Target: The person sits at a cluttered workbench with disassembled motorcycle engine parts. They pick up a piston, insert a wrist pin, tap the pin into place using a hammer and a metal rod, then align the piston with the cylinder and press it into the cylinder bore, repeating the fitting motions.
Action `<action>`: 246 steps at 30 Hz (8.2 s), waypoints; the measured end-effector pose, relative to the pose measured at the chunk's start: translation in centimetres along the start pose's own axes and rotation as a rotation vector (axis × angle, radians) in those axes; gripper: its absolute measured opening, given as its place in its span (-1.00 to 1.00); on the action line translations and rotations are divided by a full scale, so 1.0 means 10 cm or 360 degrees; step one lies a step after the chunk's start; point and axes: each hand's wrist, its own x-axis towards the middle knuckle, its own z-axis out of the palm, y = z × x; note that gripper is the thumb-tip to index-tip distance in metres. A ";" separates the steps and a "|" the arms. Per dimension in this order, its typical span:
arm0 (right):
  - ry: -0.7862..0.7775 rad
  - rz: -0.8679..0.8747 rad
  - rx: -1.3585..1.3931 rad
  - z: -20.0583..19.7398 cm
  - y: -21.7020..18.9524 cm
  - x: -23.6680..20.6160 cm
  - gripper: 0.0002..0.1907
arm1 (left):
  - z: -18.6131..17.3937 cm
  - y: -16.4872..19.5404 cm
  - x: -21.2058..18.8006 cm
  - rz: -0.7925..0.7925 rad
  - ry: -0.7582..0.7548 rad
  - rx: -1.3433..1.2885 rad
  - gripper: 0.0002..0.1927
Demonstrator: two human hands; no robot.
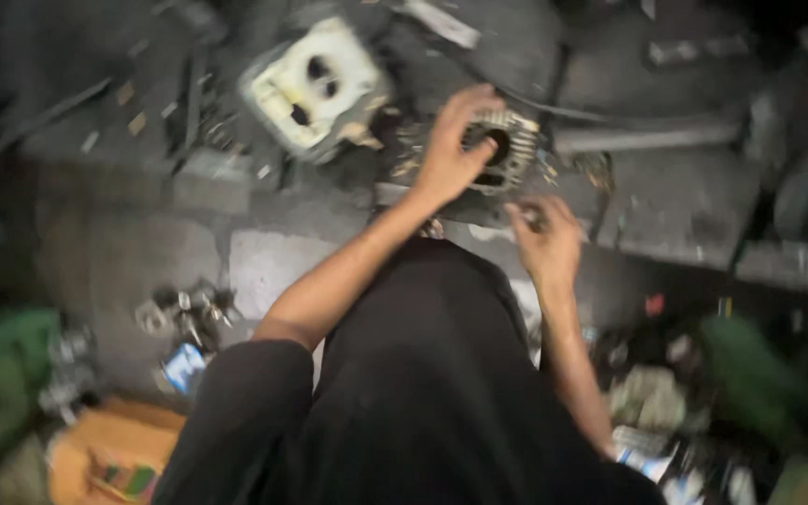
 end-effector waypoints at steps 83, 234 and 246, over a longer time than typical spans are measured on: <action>-0.1414 0.0136 -0.0601 2.81 -2.84 -0.74 -0.55 | -6.40 -1.08 -2.05 -0.1535 0.1431 0.0194 -0.54; -0.0173 0.0004 0.0389 -0.17 0.23 0.87 -0.74 | -0.22 0.17 0.58 -0.0088 -0.0935 0.0754 0.15; -0.0036 0.0110 0.0352 -0.01 0.21 0.80 -0.85 | 0.17 -0.16 0.29 -0.0076 -0.0651 0.0787 0.28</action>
